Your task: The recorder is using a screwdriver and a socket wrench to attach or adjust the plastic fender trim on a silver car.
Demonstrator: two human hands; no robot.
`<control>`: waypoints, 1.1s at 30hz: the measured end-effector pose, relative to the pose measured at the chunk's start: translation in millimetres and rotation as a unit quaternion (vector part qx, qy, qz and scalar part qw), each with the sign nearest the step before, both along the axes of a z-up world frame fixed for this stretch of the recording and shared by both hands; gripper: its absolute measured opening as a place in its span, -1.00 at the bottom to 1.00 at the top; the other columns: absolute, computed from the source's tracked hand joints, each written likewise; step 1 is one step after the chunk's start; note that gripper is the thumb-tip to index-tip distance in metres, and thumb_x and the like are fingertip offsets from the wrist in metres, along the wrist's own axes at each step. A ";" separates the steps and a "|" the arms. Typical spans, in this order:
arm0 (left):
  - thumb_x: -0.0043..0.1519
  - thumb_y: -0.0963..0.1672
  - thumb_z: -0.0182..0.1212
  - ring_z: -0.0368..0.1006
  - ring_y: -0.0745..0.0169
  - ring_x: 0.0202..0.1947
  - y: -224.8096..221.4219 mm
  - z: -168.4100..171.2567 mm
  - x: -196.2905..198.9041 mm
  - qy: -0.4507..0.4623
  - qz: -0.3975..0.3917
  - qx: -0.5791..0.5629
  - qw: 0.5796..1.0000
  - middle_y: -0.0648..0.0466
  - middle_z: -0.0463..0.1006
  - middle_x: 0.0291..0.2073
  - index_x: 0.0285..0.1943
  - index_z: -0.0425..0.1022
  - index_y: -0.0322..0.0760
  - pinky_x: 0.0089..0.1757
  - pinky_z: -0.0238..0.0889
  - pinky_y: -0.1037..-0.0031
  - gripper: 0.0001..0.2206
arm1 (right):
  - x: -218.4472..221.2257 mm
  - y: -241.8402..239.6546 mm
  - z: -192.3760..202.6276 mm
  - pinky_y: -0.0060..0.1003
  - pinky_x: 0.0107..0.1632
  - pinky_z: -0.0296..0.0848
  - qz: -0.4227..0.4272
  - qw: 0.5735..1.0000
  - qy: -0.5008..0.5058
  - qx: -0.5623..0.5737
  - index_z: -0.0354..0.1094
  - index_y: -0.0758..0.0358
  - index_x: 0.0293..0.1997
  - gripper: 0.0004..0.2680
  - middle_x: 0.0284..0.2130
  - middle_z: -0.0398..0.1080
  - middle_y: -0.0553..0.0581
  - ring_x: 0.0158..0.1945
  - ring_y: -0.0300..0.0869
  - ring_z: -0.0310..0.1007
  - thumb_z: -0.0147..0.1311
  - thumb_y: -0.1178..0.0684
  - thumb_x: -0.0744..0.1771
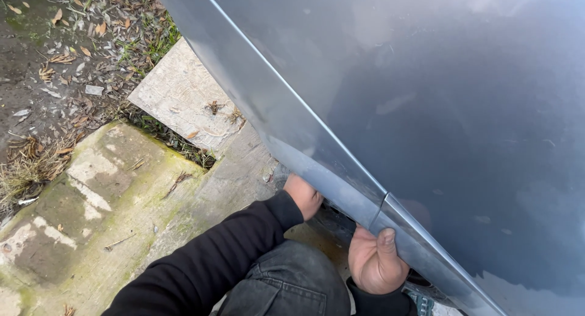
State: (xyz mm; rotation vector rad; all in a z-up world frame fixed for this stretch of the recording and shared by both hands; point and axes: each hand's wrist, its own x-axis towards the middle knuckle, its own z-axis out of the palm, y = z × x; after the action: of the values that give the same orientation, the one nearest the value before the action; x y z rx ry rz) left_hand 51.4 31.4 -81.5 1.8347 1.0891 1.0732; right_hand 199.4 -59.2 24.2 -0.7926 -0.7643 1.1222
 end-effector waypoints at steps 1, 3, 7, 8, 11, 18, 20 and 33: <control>0.15 -0.25 0.09 0.52 -0.26 -0.22 0.8 -2.2 -0.8 0.007 0.003 0.016 1.000 -0.17 0.61 -0.28 -0.23 0.58 -0.37 -0.15 0.39 0.09 -0.86 | 0.6 0.2 -1.0 0.05 0.50 0.18 0.000 1.000 0.002 0.002 0.34 0.18 0.28 -0.73 0.23 0.41 0.07 0.39 -0.09 0.31 0.14 0.13 0.41; 0.15 -0.25 0.11 0.52 -0.26 -0.22 2.9 0.0 -0.2 0.010 0.003 0.029 1.000 -0.16 0.61 -0.27 -0.23 0.59 -0.37 -0.13 0.39 0.09 -0.86 | 1.0 1.6 0.5 0.05 0.49 0.18 0.001 1.000 0.001 -0.001 0.34 0.18 0.28 -0.73 0.22 0.41 0.07 0.38 -0.09 0.31 0.14 0.13 0.41; 0.18 -0.23 0.13 0.52 -0.24 -0.18 0.9 -0.6 -2.9 0.017 -0.004 0.037 0.999 -0.13 0.62 -0.26 -0.21 0.60 -0.35 -0.08 0.38 0.09 -0.87 | 1.8 0.2 0.9 0.06 0.50 0.17 0.008 1.000 -0.002 -0.006 0.35 0.18 0.27 -0.73 0.22 0.41 0.07 0.38 -0.09 0.31 0.16 0.10 0.41; 0.18 -0.23 0.13 0.52 -0.24 -0.18 1.7 -2.1 -2.6 0.017 -0.005 0.038 0.999 -0.13 0.62 -0.26 -0.21 0.60 -0.35 -0.08 0.38 0.09 -0.87 | 2.2 0.9 1.2 0.06 0.50 0.17 0.008 1.000 -0.002 -0.005 0.35 0.18 0.27 -0.73 0.22 0.41 0.07 0.38 -0.09 0.31 0.16 0.10 0.41; 0.17 -0.23 0.13 0.51 -0.25 -0.18 1.6 -3.9 -3.6 0.028 -0.003 0.053 0.998 -0.13 0.62 -0.25 -0.20 0.60 -0.34 -0.06 0.36 0.07 -0.87 | 1.8 1.7 2.2 0.09 0.50 0.18 0.017 1.000 -0.014 0.000 0.34 0.15 0.28 -0.73 0.21 0.41 0.07 0.38 -0.09 0.31 0.17 0.09 0.41; 0.17 -0.22 0.12 0.51 -0.23 -0.18 3.9 -1.7 -0.9 0.050 0.009 0.082 0.995 -0.13 0.62 -0.26 -0.20 0.59 -0.34 -0.07 0.35 0.06 -0.87 | 9.5 -0.1 -6.6 0.14 0.54 0.11 0.030 0.999 -0.010 0.001 0.32 0.14 0.31 -0.71 0.27 0.37 0.05 0.43 -0.08 0.26 0.17 0.04 0.42; 0.17 -0.21 0.11 0.51 -0.22 -0.19 4.9 -3.8 0.3 0.054 0.011 0.084 0.995 -0.12 0.62 -0.26 -0.21 0.58 -0.34 -0.08 0.35 0.06 -0.87 | 8.9 0.6 -3.8 0.14 0.55 0.09 0.034 0.999 -0.016 -0.001 0.32 0.13 0.31 -0.71 0.27 0.37 0.05 0.45 -0.09 0.24 0.15 0.02 0.42; 0.17 -0.19 0.13 0.52 -0.20 -0.23 8.9 -3.1 0.0 0.059 -0.016 0.045 0.997 -0.12 0.62 -0.29 -0.22 0.59 -0.32 -0.15 0.38 0.09 -0.87 | 11.5 1.6 -4.2 0.17 0.60 -0.07 0.094 0.993 0.014 0.064 0.30 0.13 0.39 -0.62 0.34 0.32 0.08 0.51 -0.05 0.14 0.21 -0.11 0.41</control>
State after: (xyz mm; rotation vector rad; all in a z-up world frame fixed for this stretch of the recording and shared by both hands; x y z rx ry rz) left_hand 51.4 40.3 -84.6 2.0027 1.0902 1.0206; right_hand 210.8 -57.6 20.0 -0.6051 -0.8926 1.2369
